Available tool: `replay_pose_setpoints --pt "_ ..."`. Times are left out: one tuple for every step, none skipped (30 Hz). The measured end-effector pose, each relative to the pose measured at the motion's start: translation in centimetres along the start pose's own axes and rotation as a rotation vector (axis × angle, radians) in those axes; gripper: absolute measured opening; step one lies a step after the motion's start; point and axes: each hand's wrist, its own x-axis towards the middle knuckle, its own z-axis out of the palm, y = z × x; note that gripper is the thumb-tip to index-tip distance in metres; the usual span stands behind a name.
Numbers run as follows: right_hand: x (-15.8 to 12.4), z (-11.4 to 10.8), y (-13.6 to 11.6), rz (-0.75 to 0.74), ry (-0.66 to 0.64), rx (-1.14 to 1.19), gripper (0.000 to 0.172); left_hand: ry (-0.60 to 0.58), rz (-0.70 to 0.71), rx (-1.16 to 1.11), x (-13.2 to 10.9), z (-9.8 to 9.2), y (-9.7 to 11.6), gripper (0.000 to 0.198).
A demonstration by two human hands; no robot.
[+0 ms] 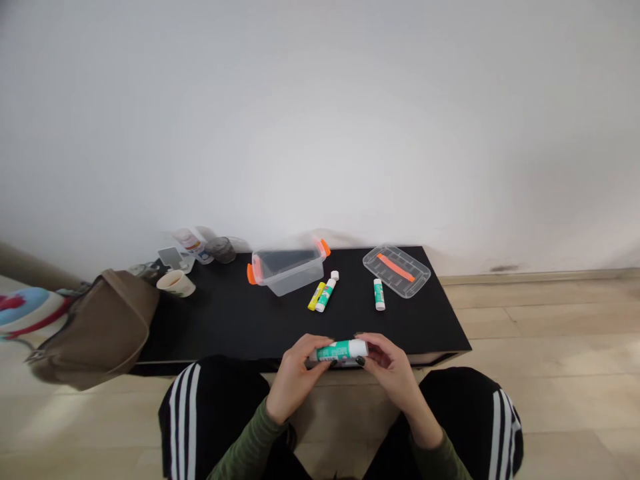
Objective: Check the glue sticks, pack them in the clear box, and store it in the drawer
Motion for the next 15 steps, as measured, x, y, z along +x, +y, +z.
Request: replay_pose_setpoints --pt "0.0 0.0 -0.1 0.008 0.003 0.004 0.036 -0.002 0.004 -0.003 -0.1 0.0 -0.1 0.033" --pt "-0.1 0.1 -0.1 0.014 0.009 0.007 0.036 -0.001 0.008 -0.005 -0.1 0.0 -0.1 0.033" --pt "-0.1 0.1 -0.1 0.018 0.017 0.006 0.037 0.002 0.015 -0.005 -0.2 0.0 -0.2 0.034" --pt "-0.1 0.2 -0.1 0.022 0.026 0.003 0.037 0.009 0.023 -0.003 -0.2 0.0 -0.3 0.033" --pt "-0.1 0.3 -0.1 0.028 0.036 -0.002 0.037 0.022 0.034 0.000 -0.3 0.1 -0.3 0.032" --pt "0.0 0.4 -0.1 0.035 0.043 -0.006 0.038 0.036 0.049 0.006 -0.4 0.1 -0.4 0.031" --pt "0.0 0.5 -0.1 0.044 0.050 -0.007 0.038 0.051 0.068 0.015 -0.4 0.1 -0.5 0.030" --pt "-0.1 0.5 0.0 0.054 0.056 -0.007 0.039 0.064 0.091 0.027 -0.5 0.2 -0.5 0.029" --pt "-0.1 0.6 0.1 0.067 0.061 -0.006 0.040 0.074 0.117 0.043 -0.6 0.2 -0.5 0.028" --pt "-0.1 0.7 0.2 0.080 0.067 -0.005 0.040 0.082 0.143 0.061 -0.7 0.3 -0.5 0.028" --pt "-0.2 0.8 0.3 0.091 0.071 -0.005 0.041 0.087 0.167 0.079 -0.8 0.3 -0.5 0.028" --pt "-0.3 0.8 0.5 0.101 0.074 -0.004 0.040 0.090 0.187 0.096 -0.8 0.3 -0.5 0.028" --pt "-0.4 0.8 0.6 0.110 0.079 -0.002 0.040 0.092 0.203 0.110 -0.9 0.3 -0.5 0.028" --pt "-0.5 0.8 0.8 0.115 0.084 0.001 0.040 0.095 0.214 0.121 -0.9 0.3 -0.6 0.028" --pt "-0.6 0.8 0.9 0.119 0.088 0.005 0.039 0.097 0.222 0.131 -0.9 0.4 -0.6 0.028"
